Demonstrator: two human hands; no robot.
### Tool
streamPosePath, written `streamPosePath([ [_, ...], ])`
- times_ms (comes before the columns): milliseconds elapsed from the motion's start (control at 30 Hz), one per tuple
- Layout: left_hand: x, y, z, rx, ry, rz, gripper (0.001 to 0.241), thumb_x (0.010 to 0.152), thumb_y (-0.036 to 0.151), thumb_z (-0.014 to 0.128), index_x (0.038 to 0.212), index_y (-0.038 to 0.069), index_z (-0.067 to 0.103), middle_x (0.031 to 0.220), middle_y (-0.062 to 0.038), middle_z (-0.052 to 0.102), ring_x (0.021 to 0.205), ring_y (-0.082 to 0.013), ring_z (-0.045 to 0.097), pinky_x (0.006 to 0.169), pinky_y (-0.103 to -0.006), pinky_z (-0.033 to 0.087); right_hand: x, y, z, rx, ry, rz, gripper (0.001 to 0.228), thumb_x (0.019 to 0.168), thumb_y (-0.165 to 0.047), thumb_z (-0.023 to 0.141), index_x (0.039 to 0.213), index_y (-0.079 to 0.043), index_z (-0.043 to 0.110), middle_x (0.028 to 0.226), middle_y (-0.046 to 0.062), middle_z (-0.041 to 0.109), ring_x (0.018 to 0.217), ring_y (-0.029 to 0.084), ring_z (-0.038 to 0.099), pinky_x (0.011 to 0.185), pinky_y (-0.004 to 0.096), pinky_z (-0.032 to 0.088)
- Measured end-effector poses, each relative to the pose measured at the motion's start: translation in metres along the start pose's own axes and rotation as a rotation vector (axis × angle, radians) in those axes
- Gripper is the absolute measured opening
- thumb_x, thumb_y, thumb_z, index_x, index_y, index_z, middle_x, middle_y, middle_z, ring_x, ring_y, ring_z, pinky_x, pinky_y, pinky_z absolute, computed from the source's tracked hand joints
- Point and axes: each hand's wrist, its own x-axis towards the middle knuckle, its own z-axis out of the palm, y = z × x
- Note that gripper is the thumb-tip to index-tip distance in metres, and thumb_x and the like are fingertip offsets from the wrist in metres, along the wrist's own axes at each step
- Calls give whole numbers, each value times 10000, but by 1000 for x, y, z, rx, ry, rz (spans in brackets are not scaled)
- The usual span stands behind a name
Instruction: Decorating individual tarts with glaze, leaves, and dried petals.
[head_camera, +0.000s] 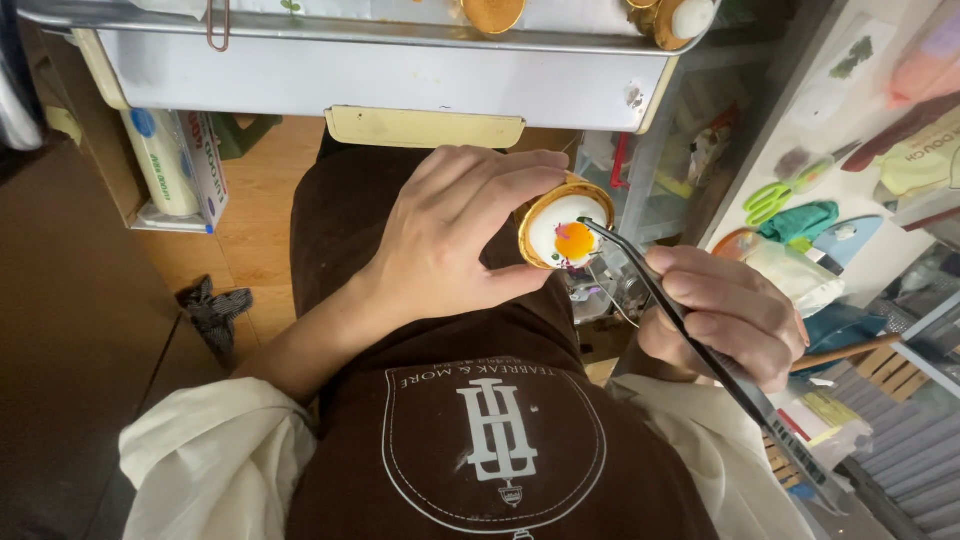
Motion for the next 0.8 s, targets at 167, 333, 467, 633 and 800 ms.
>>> streamPosePath([
  [167, 2, 1, -1, 3, -9, -6, 743, 800, 274, 937, 1396, 89, 533, 1350, -50, 655, 1163, -235, 649, 1025, -393, 504, 1, 0, 4, -40, 64, -60, 282, 860, 2, 776, 933, 17, 504, 824, 177, 652, 723, 340, 754, 654, 419, 623],
  [333, 2, 1, -2, 2, -11, -7, 741, 799, 261, 932, 1399, 88, 533, 1354, -52, 654, 1161, -236, 648, 1022, -394, 502, -2, -8, 4, -32, 41, 66, 310, 884, -11, 792, 947, 6, 489, 887, 176, 653, 802, 354, 759, 718, 423, 628],
  [467, 3, 1, -2, 2, -7, -6, 741, 801, 258, 931, 1401, 89, 532, 1358, -48, 654, 1165, -232, 650, 1022, -391, 499, -1, -2, 8, -7, 108, 30, 284, 885, -19, 774, 932, 18, 496, 889, 176, 652, 786, 341, 760, 692, 417, 628],
  [633, 3, 0, -3, 11, -9, -6, 742, 797, 258, 934, 1399, 91, 533, 1347, -44, 655, 1156, -228, 649, 1021, -392, 499, 3, 0, 8, -10, 84, -10, 276, 879, -19, 769, 938, 29, 504, 874, 190, 646, 771, 348, 755, 684, 410, 625],
  [800, 4, -1, -4, 8, -10, -8, 755, 792, 257, 937, 1403, 90, 527, 1353, -49, 656, 1159, -229, 650, 1017, -390, 496, 3, -2, 1, 3, 66, 27, 279, 882, -7, 768, 955, 16, 499, 887, 196, 648, 809, 338, 763, 709, 398, 627],
])
